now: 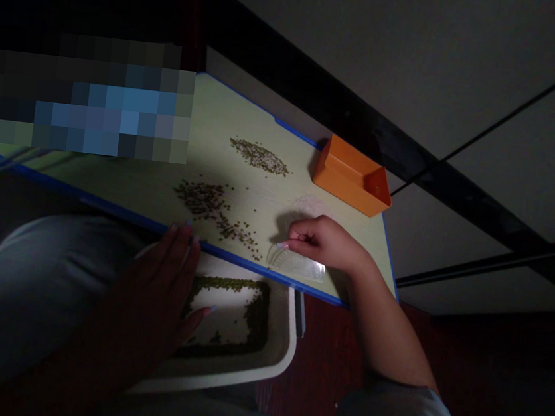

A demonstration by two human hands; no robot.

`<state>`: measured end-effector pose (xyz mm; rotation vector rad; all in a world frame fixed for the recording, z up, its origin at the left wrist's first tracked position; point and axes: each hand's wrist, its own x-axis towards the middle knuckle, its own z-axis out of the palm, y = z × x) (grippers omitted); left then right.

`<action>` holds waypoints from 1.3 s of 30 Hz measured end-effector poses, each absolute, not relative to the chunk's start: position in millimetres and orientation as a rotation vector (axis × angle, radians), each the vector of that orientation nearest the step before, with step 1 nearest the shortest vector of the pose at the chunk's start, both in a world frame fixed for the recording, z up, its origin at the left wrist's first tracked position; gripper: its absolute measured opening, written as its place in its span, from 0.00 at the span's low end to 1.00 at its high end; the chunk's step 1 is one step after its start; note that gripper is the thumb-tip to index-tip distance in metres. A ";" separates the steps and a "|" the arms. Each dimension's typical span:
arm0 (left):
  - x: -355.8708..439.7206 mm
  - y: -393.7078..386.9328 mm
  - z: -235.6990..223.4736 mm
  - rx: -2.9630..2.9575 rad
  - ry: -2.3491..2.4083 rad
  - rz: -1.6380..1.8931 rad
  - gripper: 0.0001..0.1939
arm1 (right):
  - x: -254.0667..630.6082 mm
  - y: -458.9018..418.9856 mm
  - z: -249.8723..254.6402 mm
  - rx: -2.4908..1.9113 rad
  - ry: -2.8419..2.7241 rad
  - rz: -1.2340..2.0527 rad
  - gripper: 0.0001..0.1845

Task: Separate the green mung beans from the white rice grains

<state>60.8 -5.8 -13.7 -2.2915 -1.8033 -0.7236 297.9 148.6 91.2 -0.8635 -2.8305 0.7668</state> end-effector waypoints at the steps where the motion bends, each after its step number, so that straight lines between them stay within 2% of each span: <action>1: 60.9 -5.9 -13.6 -2.289 -1.803 -0.728 0.42 | 297.8 148.6 90.8 -0.857 -2.832 0.799 0.18; 7: 60.1 -7.1 -12.9 -2.300 -1.812 -0.705 0.43 | 297.3 146.8 91.9 -0.900 -2.776 0.935 0.18; 18: 61.2 -6.9 -12.9 -2.301 -1.836 -0.705 0.43 | 289.0 142.6 92.1 -1.040 -2.793 0.564 0.16; 27: 61.4 -7.4 -11.6 -2.296 -1.809 -0.711 0.43 | 289.8 141.7 91.4 -0.920 -2.800 0.679 0.17; 39: 59.9 -7.5 -11.7 -2.295 -1.815 -0.698 0.43 | 287.0 138.0 91.2 -0.882 -2.798 0.658 0.18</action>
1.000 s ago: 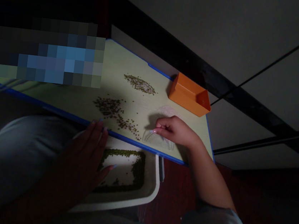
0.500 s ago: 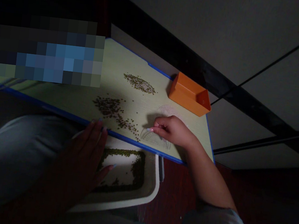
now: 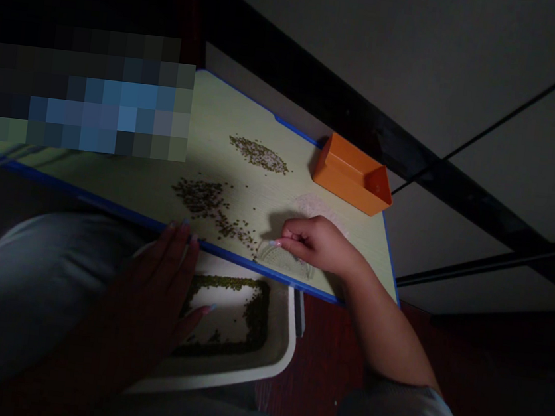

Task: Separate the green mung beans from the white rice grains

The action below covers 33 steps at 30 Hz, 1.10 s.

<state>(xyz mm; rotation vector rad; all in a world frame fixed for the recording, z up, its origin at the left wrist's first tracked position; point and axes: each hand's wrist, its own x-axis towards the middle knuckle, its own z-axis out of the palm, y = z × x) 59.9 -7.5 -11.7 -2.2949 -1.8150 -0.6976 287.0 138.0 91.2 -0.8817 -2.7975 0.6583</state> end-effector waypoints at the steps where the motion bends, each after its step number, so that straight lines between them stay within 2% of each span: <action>1: 59.8 -7.5 -11.8 -2.298 -1.813 -0.699 0.43 | 287.0 137.7 91.7 -0.877 -2.789 0.668 0.18; 17: 61.3 -7.5 -12.5 -2.309 -1.820 -0.700 0.44 | 285.6 138.4 89.3 -1.014 -2.797 0.474 0.17; 33: 60.6 -7.7 -11.5 -2.319 -1.803 -0.689 0.43 | 284.2 136.4 88.8 -0.890 -2.792 0.554 0.19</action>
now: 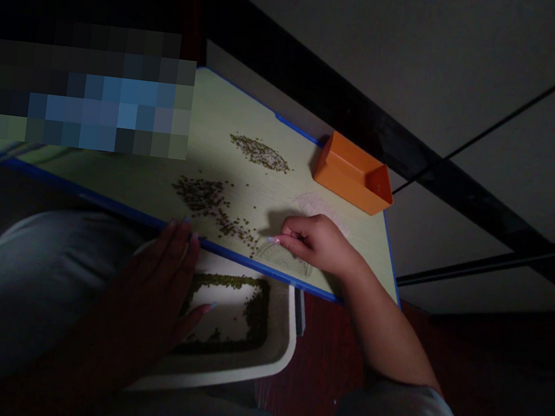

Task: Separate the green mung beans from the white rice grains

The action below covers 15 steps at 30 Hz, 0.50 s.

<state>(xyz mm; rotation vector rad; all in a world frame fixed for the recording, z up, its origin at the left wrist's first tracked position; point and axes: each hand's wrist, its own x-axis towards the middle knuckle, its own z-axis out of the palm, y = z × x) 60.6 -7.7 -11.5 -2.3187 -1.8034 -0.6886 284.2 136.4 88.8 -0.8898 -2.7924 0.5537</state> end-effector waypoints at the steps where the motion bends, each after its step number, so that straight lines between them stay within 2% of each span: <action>1: 60.4 -7.6 -12.0 -2.320 -1.803 -0.690 0.43 | 284.1 136.5 88.7 -0.902 -2.791 0.543 0.19; 15: 61.3 -6.8 -12.4 -2.297 -1.817 -0.698 0.44 | 281.4 135.9 84.7 -0.921 -2.783 0.449 0.21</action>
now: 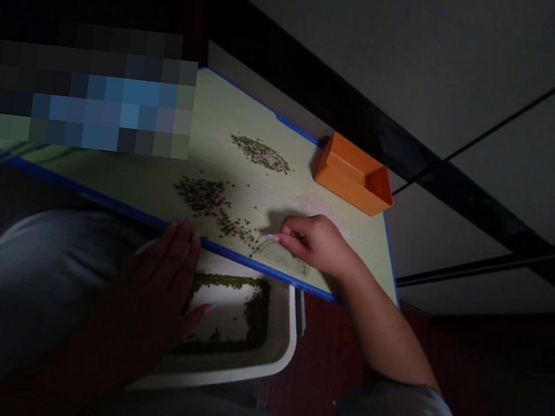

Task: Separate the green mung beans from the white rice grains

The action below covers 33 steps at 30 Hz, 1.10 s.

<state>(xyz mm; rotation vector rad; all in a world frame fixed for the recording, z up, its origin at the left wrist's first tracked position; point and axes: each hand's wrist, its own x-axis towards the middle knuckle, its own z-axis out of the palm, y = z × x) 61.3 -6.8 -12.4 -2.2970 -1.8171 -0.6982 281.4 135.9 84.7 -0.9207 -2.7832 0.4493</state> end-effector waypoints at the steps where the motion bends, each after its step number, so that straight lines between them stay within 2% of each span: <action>1: 61.3 -6.9 -12.2 -2.298 -1.814 -0.699 0.44 | 280.9 135.5 84.9 -0.924 -2.786 0.448 0.21; 33: 60.6 -7.8 -14.4 -2.307 -1.814 -0.703 0.43 | 272.3 129.7 83.8 -0.961 -2.692 0.476 0.18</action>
